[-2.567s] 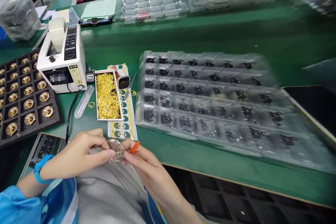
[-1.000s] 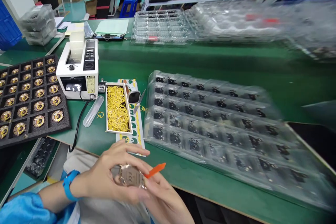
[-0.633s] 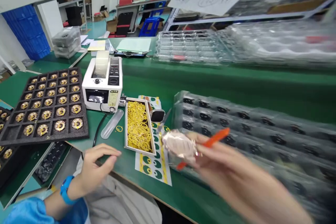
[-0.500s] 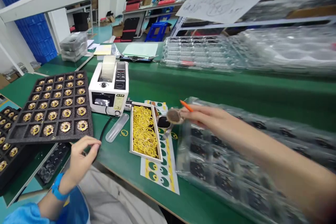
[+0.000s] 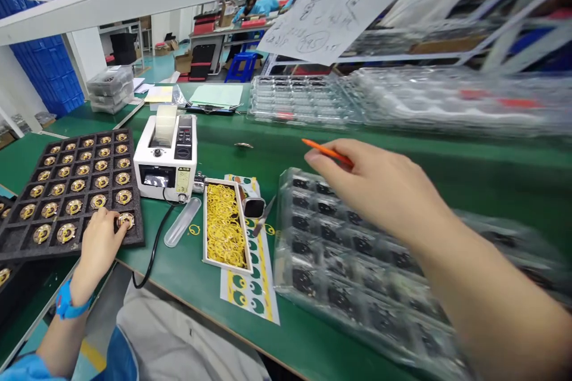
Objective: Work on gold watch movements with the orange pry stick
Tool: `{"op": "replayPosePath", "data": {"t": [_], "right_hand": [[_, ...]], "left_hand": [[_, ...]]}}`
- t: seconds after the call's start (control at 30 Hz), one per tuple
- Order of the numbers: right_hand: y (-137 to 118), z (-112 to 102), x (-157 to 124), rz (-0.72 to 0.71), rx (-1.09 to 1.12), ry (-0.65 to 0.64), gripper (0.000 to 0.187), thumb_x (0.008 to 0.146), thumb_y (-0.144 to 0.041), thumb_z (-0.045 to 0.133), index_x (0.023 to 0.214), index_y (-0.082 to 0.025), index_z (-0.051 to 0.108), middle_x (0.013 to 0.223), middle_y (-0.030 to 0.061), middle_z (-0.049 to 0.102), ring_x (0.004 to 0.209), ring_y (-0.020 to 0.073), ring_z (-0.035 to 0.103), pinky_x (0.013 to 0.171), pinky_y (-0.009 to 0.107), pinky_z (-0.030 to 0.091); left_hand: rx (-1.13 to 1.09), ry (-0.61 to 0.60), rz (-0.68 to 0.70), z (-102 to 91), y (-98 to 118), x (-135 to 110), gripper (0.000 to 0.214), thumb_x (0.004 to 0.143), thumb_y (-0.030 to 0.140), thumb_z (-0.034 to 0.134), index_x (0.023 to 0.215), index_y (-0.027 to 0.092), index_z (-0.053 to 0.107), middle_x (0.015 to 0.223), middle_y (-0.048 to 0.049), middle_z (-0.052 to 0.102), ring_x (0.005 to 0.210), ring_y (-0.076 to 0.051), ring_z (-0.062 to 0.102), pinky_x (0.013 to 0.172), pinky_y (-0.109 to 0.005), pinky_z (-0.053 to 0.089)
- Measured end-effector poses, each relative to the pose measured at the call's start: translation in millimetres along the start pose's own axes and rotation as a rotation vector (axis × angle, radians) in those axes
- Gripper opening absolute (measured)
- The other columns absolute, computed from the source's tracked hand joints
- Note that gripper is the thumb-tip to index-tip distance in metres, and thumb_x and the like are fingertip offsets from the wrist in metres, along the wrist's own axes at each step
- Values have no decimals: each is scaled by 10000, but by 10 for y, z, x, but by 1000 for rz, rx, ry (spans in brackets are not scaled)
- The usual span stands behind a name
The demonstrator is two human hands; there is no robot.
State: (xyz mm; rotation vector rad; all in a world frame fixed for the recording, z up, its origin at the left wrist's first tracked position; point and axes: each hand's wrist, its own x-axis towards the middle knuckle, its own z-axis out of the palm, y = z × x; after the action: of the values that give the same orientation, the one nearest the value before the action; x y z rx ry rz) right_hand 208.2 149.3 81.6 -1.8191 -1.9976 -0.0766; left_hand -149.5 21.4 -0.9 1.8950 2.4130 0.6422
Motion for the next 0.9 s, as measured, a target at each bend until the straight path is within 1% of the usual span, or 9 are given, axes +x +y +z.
{"op": "replayPosePath", "data": {"t": [0.13,0.23,0.37,0.43,0.5,0.57,0.63,0.73,0.9], "right_hand": [[74,6,-547,10,247,-93,305,939,-429,486,862,-189,659,827,112,704,727,237,619,610,326,374],[106,94,-952,-53,439,-105,321,897,-504,513,820,-232,665,823,103,710,709,254,615,618,354,410],[-3,189,-1402,-91,761,-138,365,937,-519,525,740,-253,679,853,86,722,789,257,656,684,356,467],[-120,217,-1580,-81,932,-188,412,973,-496,503,703,-250,695,882,84,720,890,259,667,747,345,487],[-249,239,-1733,-44,1087,-216,444,992,-496,480,727,-251,739,900,84,704,926,254,655,775,338,494],[-369,258,-1867,43,1226,-204,435,990,-513,484,799,-258,780,852,77,670,841,234,631,732,333,492],[-467,269,-1981,128,1349,-172,404,990,-509,490,893,-268,799,755,60,631,715,206,582,661,326,475],[-576,278,-2104,148,1474,-84,322,992,-460,520,988,-296,798,702,54,659,701,210,589,656,332,482],[-675,356,-2200,255,1409,14,172,957,-326,618,939,-309,788,801,46,743,767,226,679,699,353,562]], "left_hand": [[18,-33,-16,-31,10,49,178,866,361,574,852,200,649,881,-92,599,925,-323,609,829,-410,488],[-29,-50,-25,-72,-20,100,160,866,353,549,822,213,612,868,-75,604,883,-297,625,801,-390,487],[-131,-75,-71,-151,-37,86,189,898,393,508,830,224,560,796,-35,625,730,-234,628,677,-343,477],[-342,-56,-117,-172,48,1,191,906,413,515,860,228,525,734,-2,617,660,-199,617,621,-309,463],[-717,-71,-182,-160,228,-135,219,899,436,553,882,232,475,722,14,631,631,-173,635,571,-272,460],[-1111,-204,-257,-110,469,-290,283,890,474,595,914,233,450,782,-4,694,655,-177,695,531,-247,477],[-1366,-378,-325,-32,704,-431,352,856,489,668,989,219,484,839,-32,739,700,-201,746,553,-254,532],[-1533,-521,-364,86,926,-584,474,829,477,731,1163,201,539,899,-60,771,805,-247,780,666,-307,609],[-1611,-541,-271,186,986,-741,356,888,388,708,1199,229,635,1073,-63,780,956,-243,773,781,-303,629]]}}
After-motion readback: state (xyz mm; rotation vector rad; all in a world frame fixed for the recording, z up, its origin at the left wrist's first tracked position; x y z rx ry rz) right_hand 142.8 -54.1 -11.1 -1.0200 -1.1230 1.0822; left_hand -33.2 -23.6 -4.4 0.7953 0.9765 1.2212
